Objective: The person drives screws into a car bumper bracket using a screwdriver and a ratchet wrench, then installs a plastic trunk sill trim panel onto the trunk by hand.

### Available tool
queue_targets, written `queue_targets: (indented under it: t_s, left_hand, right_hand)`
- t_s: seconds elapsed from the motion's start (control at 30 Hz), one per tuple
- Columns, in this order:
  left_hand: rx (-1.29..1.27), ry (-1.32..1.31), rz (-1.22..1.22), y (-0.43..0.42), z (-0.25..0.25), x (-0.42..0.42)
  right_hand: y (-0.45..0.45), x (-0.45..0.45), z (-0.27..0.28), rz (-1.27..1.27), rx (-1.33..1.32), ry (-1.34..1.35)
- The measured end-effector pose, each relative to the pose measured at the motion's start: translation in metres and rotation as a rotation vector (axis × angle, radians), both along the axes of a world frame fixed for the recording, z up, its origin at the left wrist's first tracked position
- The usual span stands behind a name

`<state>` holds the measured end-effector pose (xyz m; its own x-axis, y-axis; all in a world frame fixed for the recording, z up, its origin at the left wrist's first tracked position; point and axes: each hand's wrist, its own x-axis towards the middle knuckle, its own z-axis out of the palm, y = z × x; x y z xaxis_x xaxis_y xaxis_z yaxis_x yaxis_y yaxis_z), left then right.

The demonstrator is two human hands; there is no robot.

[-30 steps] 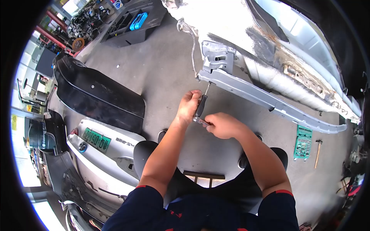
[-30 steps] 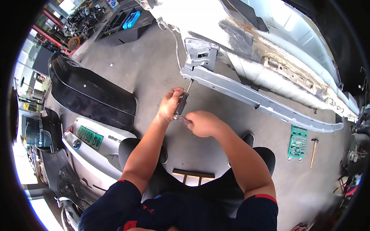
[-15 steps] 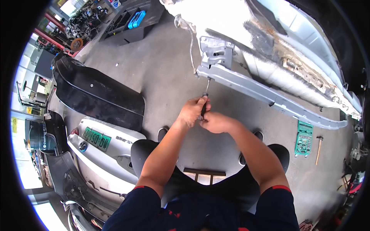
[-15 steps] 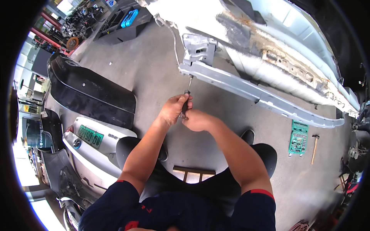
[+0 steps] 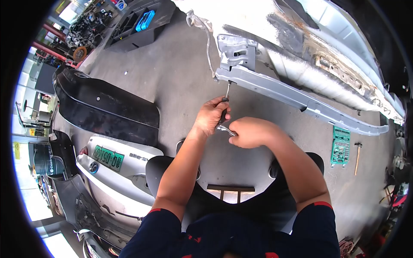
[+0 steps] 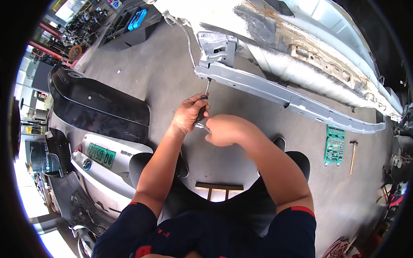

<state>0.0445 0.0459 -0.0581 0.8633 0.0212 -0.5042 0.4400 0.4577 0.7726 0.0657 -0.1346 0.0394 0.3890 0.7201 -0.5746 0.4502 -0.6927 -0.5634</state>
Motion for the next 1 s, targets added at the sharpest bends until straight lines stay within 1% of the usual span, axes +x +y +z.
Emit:
queue_targets:
  t_s: [0.03, 0.1, 0.13, 0.17, 0.23, 0.27, 0.3, 0.37, 0.4, 0.43, 0.5, 0.53, 0.6, 0.63, 0.7, 0.73, 0.77, 0.8, 0.83, 0.9, 0.93, 1.0]
  left_hand:
    - [0.086, -0.022, 0.002, -0.001, 0.003, 0.002]
    - [0.056, -0.029, 0.029, -0.002, -0.006, 0.001]
    - [0.033, -0.031, 0.038, -0.004, -0.008, 0.0]
    - [0.016, -0.041, 0.04, -0.005, -0.008, 0.002]
    - [0.013, -0.042, 0.058, -0.01, -0.003, 0.001]
    - [0.012, -0.047, 0.068, -0.009, -0.001, 0.004]
    - [0.036, -0.064, 0.039, -0.003, 0.0, 0.01]
    - [0.06, -0.063, -0.002, 0.01, -0.006, 0.01]
    - [0.022, -0.082, 0.03, 0.007, -0.001, 0.007]
    - [0.033, -0.082, 0.032, 0.004, 0.0, 0.008]
    - [0.061, -0.079, 0.042, -0.001, 0.002, 0.006]
    - [0.114, -0.041, 0.066, -0.003, 0.002, 0.006]
    - [0.164, -0.058, 0.063, -0.009, -0.004, 0.004]
    - [0.19, -0.074, 0.058, -0.01, -0.009, 0.007]
    - [0.166, -0.101, 0.057, -0.002, -0.011, 0.013]
    - [0.162, -0.115, 0.041, 0.004, -0.009, 0.014]
    - [0.153, -0.124, 0.03, 0.008, -0.007, 0.01]
    - [0.143, -0.108, 0.025, 0.007, 0.0, 0.009]
    - [0.089, -0.109, 0.04, 0.006, 0.001, 0.008]
    - [-0.021, -0.108, 0.068, -0.001, 0.003, 0.003]
    - [0.083, -0.078, 0.056, -0.004, 0.006, 0.004]
    - [0.269, -0.103, 0.068, -0.008, -0.01, 0.005]
  right_hand:
    - [-0.004, 0.003, 0.024, 0.0, 0.005, 0.017]
    - [-0.01, 0.015, 0.011, -0.008, -0.024, 0.056]
    - [-0.016, 0.018, -0.003, -0.021, -0.034, 0.08]
    - [-0.018, 0.017, -0.045, 0.111, -0.058, -0.102]
    - [0.001, 0.005, -0.096, 0.097, -0.193, -0.233]
    - [0.01, 0.004, -0.095, 0.037, -0.126, -0.194]
    - [0.016, 0.01, -0.094, 0.044, -0.093, -0.118]
    - [0.018, 0.009, -0.041, 0.076, -0.05, 0.069]
    - [0.009, 0.004, -0.006, 0.009, 0.068, -0.042]
    - [0.003, 0.005, 0.022, -0.101, 0.076, 0.08]
    - [-0.01, 0.016, 0.005, -0.192, 0.164, 0.231]
    - [-0.009, 0.018, -0.019, -0.093, 0.092, 0.106]
    - [0.002, 0.013, -0.075, 0.08, -0.065, -0.114]
    - [0.012, 0.008, -0.09, 0.059, -0.098, -0.125]
    - [0.019, 0.01, -0.106, -0.027, 0.108, -0.031]
    - [0.019, 0.009, -0.09, -0.046, 0.135, -0.001]
    - [0.017, 0.01, -0.061, -0.059, 0.159, 0.033]
    - [0.012, 0.013, -0.039, -0.137, 0.172, 0.221]
    - [0.008, 0.013, -0.017, -0.301, 0.208, 0.378]
    - [-0.003, 0.02, -0.001, -0.158, 0.163, 0.284]
    - [-0.002, 0.019, -0.015, -0.113, 0.15, 0.171]
    - [0.004, 0.013, -0.064, -0.035, 0.13, -0.058]
